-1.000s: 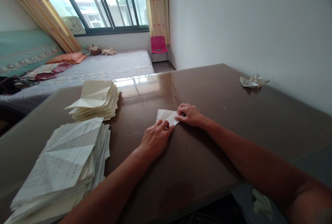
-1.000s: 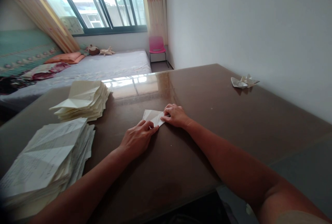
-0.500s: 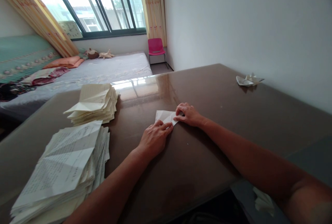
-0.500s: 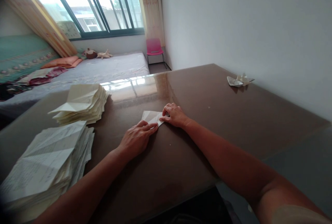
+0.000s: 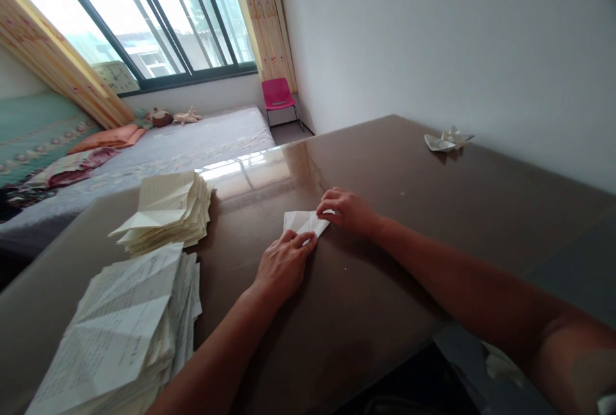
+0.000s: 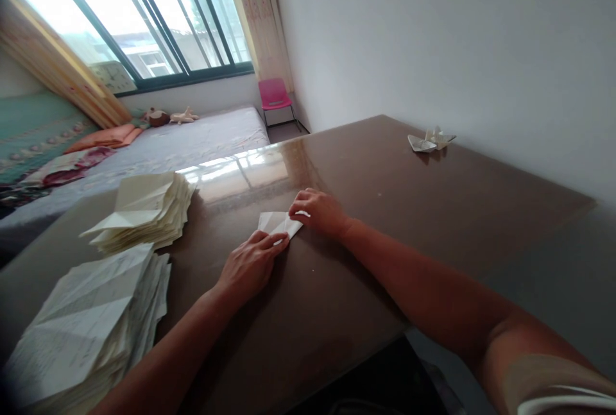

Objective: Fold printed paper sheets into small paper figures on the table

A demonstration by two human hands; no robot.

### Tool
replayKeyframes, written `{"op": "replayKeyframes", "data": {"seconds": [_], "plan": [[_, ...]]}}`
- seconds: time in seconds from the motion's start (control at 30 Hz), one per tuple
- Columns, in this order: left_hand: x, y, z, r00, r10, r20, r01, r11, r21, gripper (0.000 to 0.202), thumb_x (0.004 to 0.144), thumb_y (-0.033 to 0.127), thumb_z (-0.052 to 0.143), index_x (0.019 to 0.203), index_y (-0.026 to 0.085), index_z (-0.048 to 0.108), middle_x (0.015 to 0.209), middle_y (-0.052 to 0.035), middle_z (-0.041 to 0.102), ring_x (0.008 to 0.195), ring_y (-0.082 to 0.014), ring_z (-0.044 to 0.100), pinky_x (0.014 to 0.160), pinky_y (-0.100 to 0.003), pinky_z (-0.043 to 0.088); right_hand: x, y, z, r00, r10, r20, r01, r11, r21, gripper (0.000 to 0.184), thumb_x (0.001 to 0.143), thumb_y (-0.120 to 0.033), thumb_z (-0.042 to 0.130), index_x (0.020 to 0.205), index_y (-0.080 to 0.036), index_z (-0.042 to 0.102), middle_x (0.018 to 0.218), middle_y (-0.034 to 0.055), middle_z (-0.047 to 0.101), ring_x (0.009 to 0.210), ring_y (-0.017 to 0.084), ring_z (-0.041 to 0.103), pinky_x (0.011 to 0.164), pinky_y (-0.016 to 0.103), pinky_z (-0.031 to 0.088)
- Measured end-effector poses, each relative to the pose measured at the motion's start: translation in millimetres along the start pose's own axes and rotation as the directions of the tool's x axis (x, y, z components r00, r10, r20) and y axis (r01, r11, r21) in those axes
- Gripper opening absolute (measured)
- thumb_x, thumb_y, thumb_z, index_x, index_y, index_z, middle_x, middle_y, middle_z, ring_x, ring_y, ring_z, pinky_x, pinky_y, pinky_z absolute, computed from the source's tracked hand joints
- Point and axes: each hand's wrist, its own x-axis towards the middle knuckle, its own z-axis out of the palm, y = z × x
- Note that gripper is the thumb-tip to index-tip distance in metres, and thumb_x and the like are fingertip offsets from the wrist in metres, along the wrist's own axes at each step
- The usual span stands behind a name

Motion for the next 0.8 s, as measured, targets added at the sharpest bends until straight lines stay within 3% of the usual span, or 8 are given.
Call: {"op": "replayKeyframes", "data": {"seconds": [0.07, 0.13, 0.3, 0.63, 0.73, 0.8], "plan": [[0, 0, -0.5, 1.0, 0.001, 0.003, -0.001, 1.0, 0.003, 0.04, 0.092, 0.019, 0.039, 0.127, 0.03, 0.056, 0.129, 0.0014, 0.06, 0.105, -0.0215, 0.052, 0.083, -0.036, 0.05, -2, -13, 2, 0.994, -0.068, 0.084, 0.066, 0.997, 0.029, 0.019, 0.09, -0.035, 0.054, 0.089, -0.023, 0.069, 0.091, 0.0024, 0.064, 0.081, 0.014, 0.056, 0.071, 0.024, 0.037], [0, 1, -1.1, 1.0, 0.002, 0.008, -0.002, 1.0, 0.005, 0.041, 0.091, 0.018, 0.039, 0.126, 0.03, 0.056, 0.129, 0.002, 0.06, 0.105, -0.0218, 0.051, 0.084, -0.036, 0.05, -3, -20, 7, 0.987, -0.061, 0.15, 0.057, 0.998, 0.031, 0.02, 0.09, -0.037, 0.055, 0.088, -0.022, 0.068, 0.088, 0.0014, 0.064, 0.073, 0.012, 0.055, 0.066, 0.023, 0.035], [0, 2, -2.2, 1.0, -0.014, 0.008, 0.014, 1.0, 0.008, 0.04, 0.091, 0.018, 0.039, 0.126, 0.029, 0.057, 0.131, 0.0025, 0.058, 0.106, -0.0214, 0.051, 0.086, -0.035, 0.049, -4, -18, 13, 0.977, 0.086, 0.195, -0.084, 0.996, -0.017, 0.018, 0.086, -0.037, 0.058, 0.085, -0.021, 0.064, 0.09, 0.0007, 0.063, 0.072, 0.012, 0.055, 0.062, 0.022, 0.032], [1, 3, -2.6, 0.999, -0.031, 0.032, 0.031, 1.0, -0.004, 0.04, 0.092, 0.019, 0.039, 0.126, 0.029, 0.057, 0.132, 0.0024, 0.058, 0.108, -0.0207, 0.051, 0.088, -0.036, 0.05, -1, -8, 0, 0.921, 0.316, 0.229, -0.283, 0.945, -0.167, 0.015, 0.085, -0.037, 0.058, 0.087, -0.023, 0.063, 0.09, 0.0008, 0.068, 0.079, 0.015, 0.06, 0.059, 0.023, 0.033], [1, -2, -4.9, 0.999, -0.028, 0.03, 0.03, 0.999, -0.045, 0.038, 0.093, 0.022, 0.04, 0.126, 0.03, 0.058, 0.13, 0.0015, 0.059, 0.113, -0.0209, 0.05, 0.092, -0.035, 0.049, -2, -6, 1, 0.94, 0.282, 0.192, -0.253, 0.954, -0.159, 0.013, 0.086, -0.032, 0.056, 0.09, -0.023, 0.065, 0.094, 0.0024, 0.066, 0.079, 0.016, 0.06, 0.062, 0.024, 0.036], [-1, -9, -6.6, 0.999, -0.039, 0.024, 0.041, 0.996, -0.075, 0.037, 0.092, 0.024, 0.042, 0.125, 0.03, 0.059, 0.128, 0.0011, 0.061, 0.117, -0.0211, 0.049, 0.096, -0.035, 0.048, -2, -7, 2, 0.97, 0.164, 0.177, -0.144, 0.982, -0.121, 0.016, 0.088, -0.026, 0.053, 0.095, -0.024, 0.067, 0.1, 0.003, 0.065, 0.081, 0.015, 0.06, 0.067, 0.025, 0.039]]}}
